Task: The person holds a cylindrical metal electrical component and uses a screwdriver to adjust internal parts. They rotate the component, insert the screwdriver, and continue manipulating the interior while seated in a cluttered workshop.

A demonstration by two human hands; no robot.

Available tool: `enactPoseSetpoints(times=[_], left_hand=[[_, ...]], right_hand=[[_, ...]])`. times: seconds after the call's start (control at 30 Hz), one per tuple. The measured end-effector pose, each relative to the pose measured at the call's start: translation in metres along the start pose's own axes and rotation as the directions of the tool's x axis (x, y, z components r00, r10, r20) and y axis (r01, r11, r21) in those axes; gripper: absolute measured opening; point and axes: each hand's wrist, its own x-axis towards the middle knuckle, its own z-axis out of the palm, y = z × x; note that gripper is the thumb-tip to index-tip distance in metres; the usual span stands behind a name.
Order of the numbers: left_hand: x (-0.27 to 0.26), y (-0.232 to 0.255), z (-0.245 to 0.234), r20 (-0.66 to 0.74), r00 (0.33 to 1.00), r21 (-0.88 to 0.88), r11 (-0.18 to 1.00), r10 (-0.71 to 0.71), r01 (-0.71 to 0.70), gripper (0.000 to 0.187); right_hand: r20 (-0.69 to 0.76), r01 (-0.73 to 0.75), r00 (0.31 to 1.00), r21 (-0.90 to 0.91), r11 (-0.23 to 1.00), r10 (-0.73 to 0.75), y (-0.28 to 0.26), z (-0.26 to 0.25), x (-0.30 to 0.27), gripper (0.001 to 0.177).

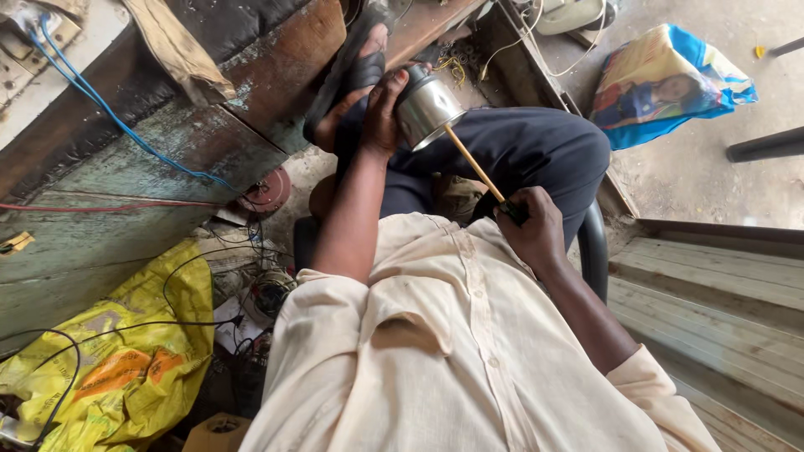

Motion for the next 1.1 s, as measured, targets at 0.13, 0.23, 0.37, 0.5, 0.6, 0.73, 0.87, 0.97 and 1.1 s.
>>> enactPoseSetpoints(times=[0.13,0.23,0.37,0.5,0.6,0.73,0.87,0.97,1.1], left_hand=[[0.022,-0.008,-0.007,0.003,1.0,-0.087,0.996,-0.017,0.017,0.048],[0.036,-0.02,-0.016,-0.013,0.999,-0.131,0.991,-0.04,0.038,0.046],[0.036,-0.029,-0.029,-0.043,0.998,-0.118,0.992,-0.05,0.045,0.043],[0.03,-0.018,-0.027,-0.037,0.999,-0.067,0.998,-0.004,0.002,0.045],[0.027,-0.011,-0.024,-0.037,0.998,-0.086,0.995,-0.052,0.048,0.045],[0.029,-0.013,-0.022,-0.006,0.996,-0.149,0.985,-0.086,0.085,0.046],[0.031,-0.014,-0.026,-0.021,0.991,-0.219,0.968,-0.131,0.123,0.053],[0.026,-0.019,-0.025,-0.043,0.98,-0.319,0.932,-0.197,0.173,0.055],[0.033,-0.024,-0.029,0.006,0.989,-0.354,0.925,-0.148,0.14,0.054]], right_hand=[[-0.119,0.044,0.992,-0.04,0.998,-0.049,-0.008,0.019,0.006,0.031],[-0.171,0.076,0.98,-0.126,0.989,-0.098,-0.008,0.024,0.011,0.027],[-0.116,0.025,0.992,-0.116,0.993,-0.039,-0.006,0.026,0.018,0.025],[-0.056,-0.115,0.992,-0.002,0.993,0.115,-0.004,0.025,0.028,0.029],[-0.105,-0.049,0.993,-0.051,0.998,0.043,-0.001,0.028,0.022,0.036],[-0.112,-0.04,0.993,-0.067,0.997,0.032,0.007,0.03,0.016,0.028],[0.224,-0.654,0.751,0.12,0.747,0.621,0.01,0.026,0.024,0.027],[0.409,-0.69,0.709,0.231,0.686,0.575,0.004,0.017,0.026,0.03],[0.211,-0.343,0.927,0.141,0.929,0.31,-0.006,0.008,0.031,0.042]])
